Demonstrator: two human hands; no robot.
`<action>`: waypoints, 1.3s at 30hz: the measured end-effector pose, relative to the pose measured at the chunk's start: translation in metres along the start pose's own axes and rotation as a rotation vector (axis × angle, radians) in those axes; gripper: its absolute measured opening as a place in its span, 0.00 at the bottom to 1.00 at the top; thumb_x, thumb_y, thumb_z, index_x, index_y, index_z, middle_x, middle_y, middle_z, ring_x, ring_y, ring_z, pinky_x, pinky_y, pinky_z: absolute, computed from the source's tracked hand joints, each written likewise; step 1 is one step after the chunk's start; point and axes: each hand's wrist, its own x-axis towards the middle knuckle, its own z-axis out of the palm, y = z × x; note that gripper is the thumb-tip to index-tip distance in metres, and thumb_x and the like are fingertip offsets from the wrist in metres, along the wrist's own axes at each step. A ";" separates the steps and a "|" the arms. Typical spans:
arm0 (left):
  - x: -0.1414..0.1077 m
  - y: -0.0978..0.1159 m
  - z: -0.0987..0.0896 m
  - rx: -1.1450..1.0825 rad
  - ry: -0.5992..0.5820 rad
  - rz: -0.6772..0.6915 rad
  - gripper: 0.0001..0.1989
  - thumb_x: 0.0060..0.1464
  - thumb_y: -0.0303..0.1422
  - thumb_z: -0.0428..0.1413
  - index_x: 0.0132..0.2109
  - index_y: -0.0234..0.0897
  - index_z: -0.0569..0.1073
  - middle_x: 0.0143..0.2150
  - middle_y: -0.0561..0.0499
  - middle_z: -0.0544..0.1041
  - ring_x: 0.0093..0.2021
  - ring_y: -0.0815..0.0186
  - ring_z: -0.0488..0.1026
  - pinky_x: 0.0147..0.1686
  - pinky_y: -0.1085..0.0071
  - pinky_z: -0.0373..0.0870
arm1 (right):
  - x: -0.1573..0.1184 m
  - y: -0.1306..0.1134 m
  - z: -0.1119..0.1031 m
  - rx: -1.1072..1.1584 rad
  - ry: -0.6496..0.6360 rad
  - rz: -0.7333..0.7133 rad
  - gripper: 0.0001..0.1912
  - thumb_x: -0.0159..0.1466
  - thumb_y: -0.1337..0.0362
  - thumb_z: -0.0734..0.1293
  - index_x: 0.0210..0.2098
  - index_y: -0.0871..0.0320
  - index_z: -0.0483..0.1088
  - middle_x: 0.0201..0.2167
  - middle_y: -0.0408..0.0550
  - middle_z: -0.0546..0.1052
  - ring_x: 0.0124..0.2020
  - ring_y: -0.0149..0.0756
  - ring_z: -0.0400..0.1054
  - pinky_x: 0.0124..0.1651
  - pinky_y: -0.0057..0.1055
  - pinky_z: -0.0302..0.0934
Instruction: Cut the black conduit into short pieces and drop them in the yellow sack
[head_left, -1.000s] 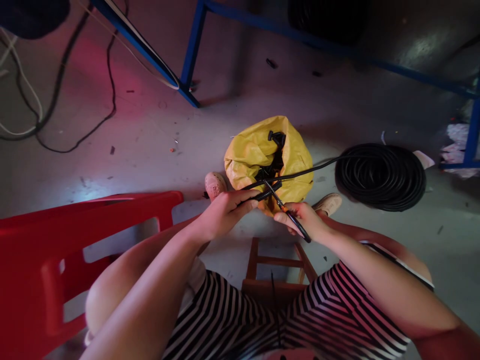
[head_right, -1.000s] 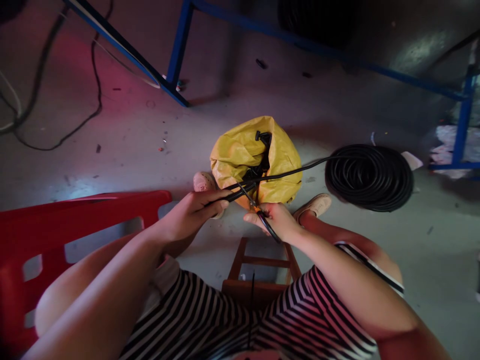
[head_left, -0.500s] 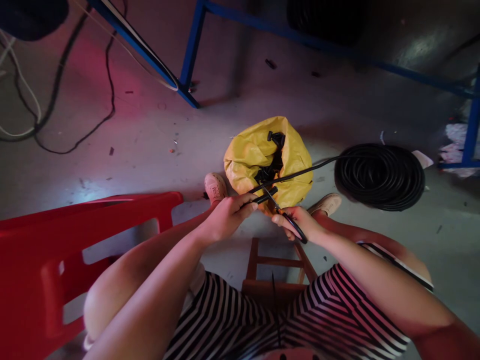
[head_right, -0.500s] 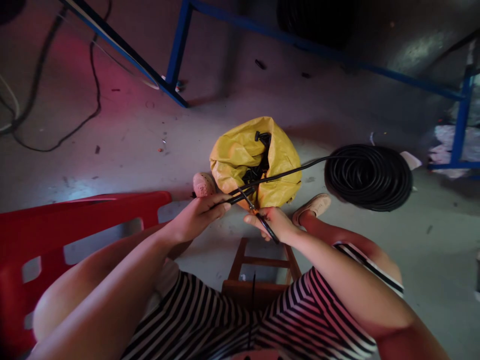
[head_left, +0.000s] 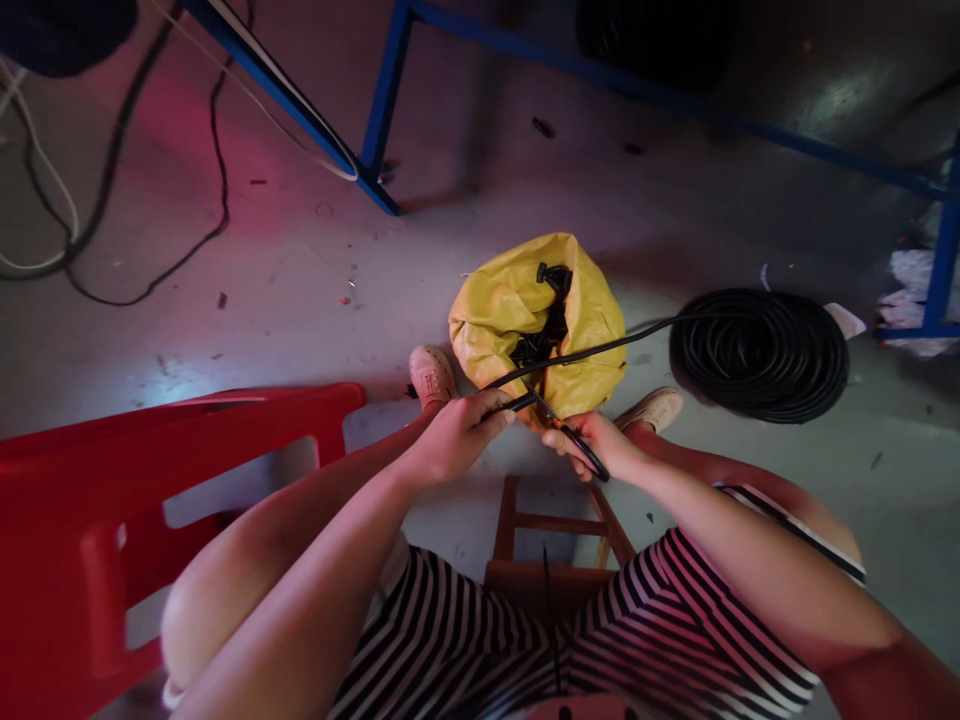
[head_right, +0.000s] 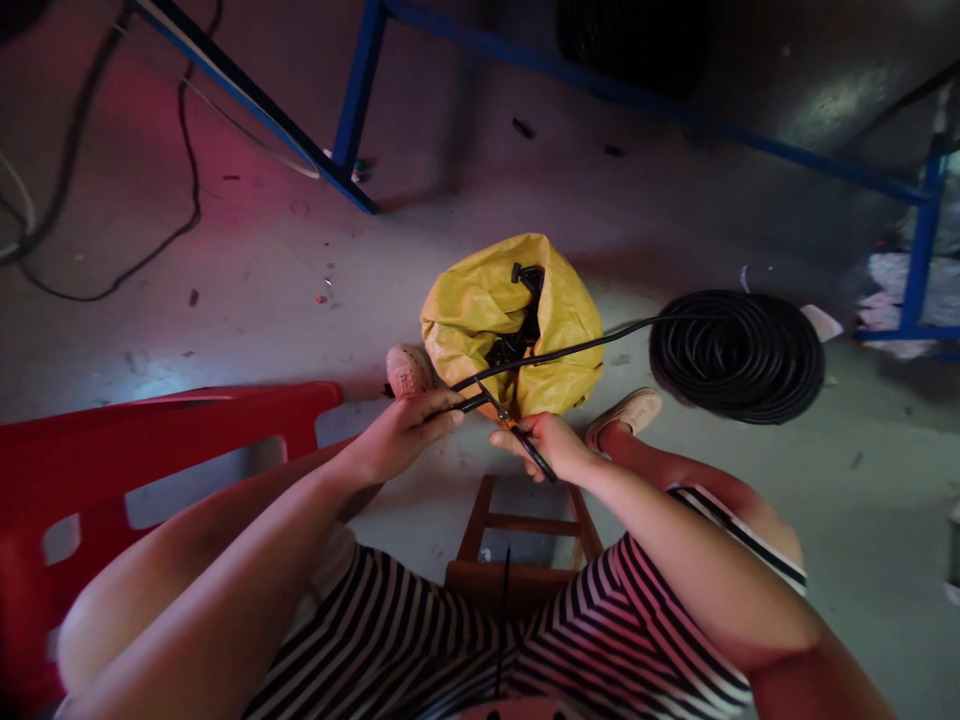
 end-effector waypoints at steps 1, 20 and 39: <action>0.000 0.001 -0.001 -0.001 0.000 0.004 0.18 0.68 0.42 0.50 0.47 0.33 0.78 0.39 0.47 0.80 0.39 0.61 0.75 0.42 0.68 0.70 | -0.001 -0.002 -0.001 -0.001 0.013 -0.018 0.32 0.54 0.34 0.74 0.26 0.57 0.66 0.13 0.37 0.66 0.14 0.27 0.61 0.17 0.24 0.54; -0.008 0.046 -0.010 -0.070 0.107 0.092 0.16 0.67 0.42 0.55 0.50 0.35 0.79 0.41 0.48 0.82 0.40 0.61 0.77 0.43 0.69 0.74 | -0.025 -0.039 -0.037 0.154 0.356 -0.526 0.31 0.56 0.34 0.74 0.35 0.56 0.69 0.25 0.40 0.68 0.26 0.32 0.63 0.34 0.32 0.64; -0.009 0.054 -0.012 -0.049 0.184 0.091 0.16 0.66 0.41 0.56 0.50 0.33 0.79 0.46 0.45 0.84 0.44 0.59 0.80 0.48 0.67 0.76 | -0.038 -0.014 0.001 -0.073 0.117 -0.345 0.30 0.61 0.35 0.70 0.39 0.56 0.64 0.33 0.41 0.64 0.34 0.33 0.58 0.40 0.31 0.53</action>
